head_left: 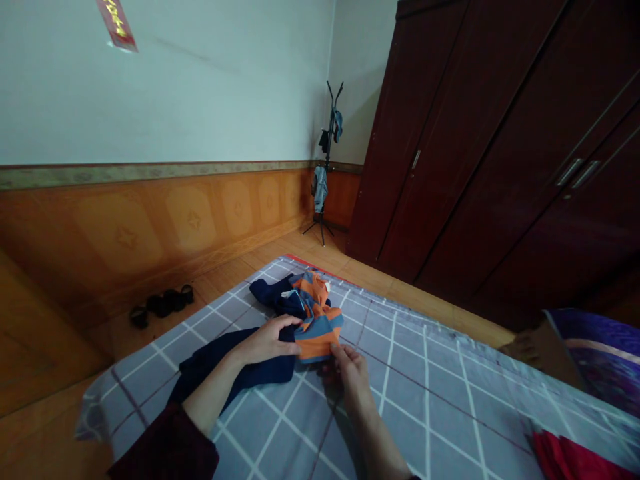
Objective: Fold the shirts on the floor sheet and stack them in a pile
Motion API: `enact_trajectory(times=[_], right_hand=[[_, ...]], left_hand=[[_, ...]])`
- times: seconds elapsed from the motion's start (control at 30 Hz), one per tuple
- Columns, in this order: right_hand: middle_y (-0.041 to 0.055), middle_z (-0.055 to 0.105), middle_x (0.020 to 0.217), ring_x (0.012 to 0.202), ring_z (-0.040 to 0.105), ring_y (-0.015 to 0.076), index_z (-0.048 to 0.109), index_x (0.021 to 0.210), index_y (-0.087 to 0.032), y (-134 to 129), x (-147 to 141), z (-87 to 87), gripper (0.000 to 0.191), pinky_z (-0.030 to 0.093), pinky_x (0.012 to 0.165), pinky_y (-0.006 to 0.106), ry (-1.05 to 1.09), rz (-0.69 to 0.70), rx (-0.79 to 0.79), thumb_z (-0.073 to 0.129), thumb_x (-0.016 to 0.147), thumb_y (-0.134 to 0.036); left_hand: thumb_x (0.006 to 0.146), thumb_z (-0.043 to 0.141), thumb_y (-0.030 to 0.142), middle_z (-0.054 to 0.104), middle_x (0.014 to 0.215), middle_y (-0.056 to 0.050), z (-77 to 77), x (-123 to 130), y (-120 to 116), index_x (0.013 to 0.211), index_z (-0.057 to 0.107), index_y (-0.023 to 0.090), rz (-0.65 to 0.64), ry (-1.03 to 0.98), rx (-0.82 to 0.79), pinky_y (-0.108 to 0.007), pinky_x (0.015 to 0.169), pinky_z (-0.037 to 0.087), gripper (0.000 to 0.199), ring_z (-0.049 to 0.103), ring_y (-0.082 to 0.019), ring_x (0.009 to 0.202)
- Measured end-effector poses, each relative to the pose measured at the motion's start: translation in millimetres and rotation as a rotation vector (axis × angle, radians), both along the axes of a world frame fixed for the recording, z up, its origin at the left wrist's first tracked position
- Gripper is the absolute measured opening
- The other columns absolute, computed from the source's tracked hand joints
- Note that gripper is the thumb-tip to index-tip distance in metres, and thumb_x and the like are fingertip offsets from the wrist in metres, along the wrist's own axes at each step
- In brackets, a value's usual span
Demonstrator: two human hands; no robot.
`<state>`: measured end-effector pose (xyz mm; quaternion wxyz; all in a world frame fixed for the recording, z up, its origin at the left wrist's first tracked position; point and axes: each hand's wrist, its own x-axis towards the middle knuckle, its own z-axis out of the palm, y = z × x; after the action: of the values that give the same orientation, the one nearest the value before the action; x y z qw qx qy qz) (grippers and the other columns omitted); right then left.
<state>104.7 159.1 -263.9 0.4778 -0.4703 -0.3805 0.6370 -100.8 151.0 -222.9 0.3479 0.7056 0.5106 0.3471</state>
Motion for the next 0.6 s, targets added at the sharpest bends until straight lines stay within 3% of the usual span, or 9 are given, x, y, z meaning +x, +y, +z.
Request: enact_trajectory(times=[0.13, 0.23, 0.3, 0.4, 0.5, 0.6], right_hand=[[-0.0031, 0.056, 0.049, 0.041, 0.050, 0.0099, 0.059, 0.062, -0.016, 4.7, 23.9, 9.4, 0.027, 0.043, 0.040, 0.021, 0.191, -0.224, 0.007, 0.073, 0.058, -0.040], [-0.0023, 0.061, 0.057, 0.050, 0.055, 0.0111, 0.063, 0.065, -0.016, 17.9, 49.6, 16.4, 0.019, 0.045, 0.044, 0.020, 0.208, -0.350, 0.021, 0.070, 0.055, -0.031], [-0.0038, 0.061, 0.058, 0.052, 0.054, 0.0111, 0.062, 0.064, -0.018, 29.1, 69.1, 18.0, 0.016, 0.044, 0.044, 0.020, 0.213, -0.462, 0.025, 0.067, 0.055, -0.030], [-0.0061, 0.058, 0.053, 0.050, 0.051, 0.0111, 0.059, 0.062, -0.020, 42.7, 98.1, 16.7, 0.011, 0.042, 0.042, 0.020, 0.194, -0.610, 0.013, 0.063, 0.056, -0.028], [-0.0075, 0.053, 0.047, 0.043, 0.047, 0.0107, 0.057, 0.062, -0.021, 48.1, 117.0, 14.7, 0.009, 0.039, 0.039, 0.021, 0.153, -0.686, -0.006, 0.062, 0.058, -0.027], [-0.0068, 0.053, 0.045, 0.041, 0.047, 0.0108, 0.056, 0.061, -0.021, 45.7, 115.4, 13.6, 0.013, 0.038, 0.038, 0.021, 0.129, -0.642, -0.005, 0.065, 0.060, -0.031]], left_hand=[[0.074, 0.061, 0.026, 0.070, 0.104, -0.004, -2.4, -10.9, 8.7, 0.100, 0.069, 0.019, 0.113, -0.029, 0.042, -0.031, 0.091, 0.044, 0.028, 0.062, -0.022, 0.099], [0.069, 0.058, 0.025, 0.072, 0.090, -0.004, -8.2, -32.1, 17.8, 0.085, 0.071, 0.018, 0.456, -0.056, 0.148, -0.032, 0.083, 0.048, 0.022, 0.066, -0.022, 0.086], [0.068, 0.054, 0.029, 0.071, 0.090, -0.005, -11.2, -52.6, 22.5, 0.088, 0.069, 0.017, 0.678, -0.063, 0.199, -0.033, 0.080, 0.049, 0.027, 0.065, -0.023, 0.084], [0.072, 0.049, 0.033, 0.069, 0.096, -0.008, -12.2, -77.3, 26.0, 0.095, 0.067, 0.016, 0.832, -0.036, 0.238, -0.038, 0.083, 0.048, 0.034, 0.064, -0.026, 0.091], [0.073, 0.053, 0.038, 0.068, 0.098, -0.007, -14.4, -72.3, 24.8, 0.090, 0.067, 0.018, 0.815, 0.021, 0.252, -0.041, 0.091, 0.044, 0.030, 0.061, -0.027, 0.098], [0.073, 0.060, 0.043, 0.063, 0.113, -0.009, -23.2, -36.5, 18.3, 0.109, 0.064, 0.019, 0.571, 0.193, 0.230, -0.040, 0.096, 0.041, 0.043, 0.057, -0.027, 0.108]])
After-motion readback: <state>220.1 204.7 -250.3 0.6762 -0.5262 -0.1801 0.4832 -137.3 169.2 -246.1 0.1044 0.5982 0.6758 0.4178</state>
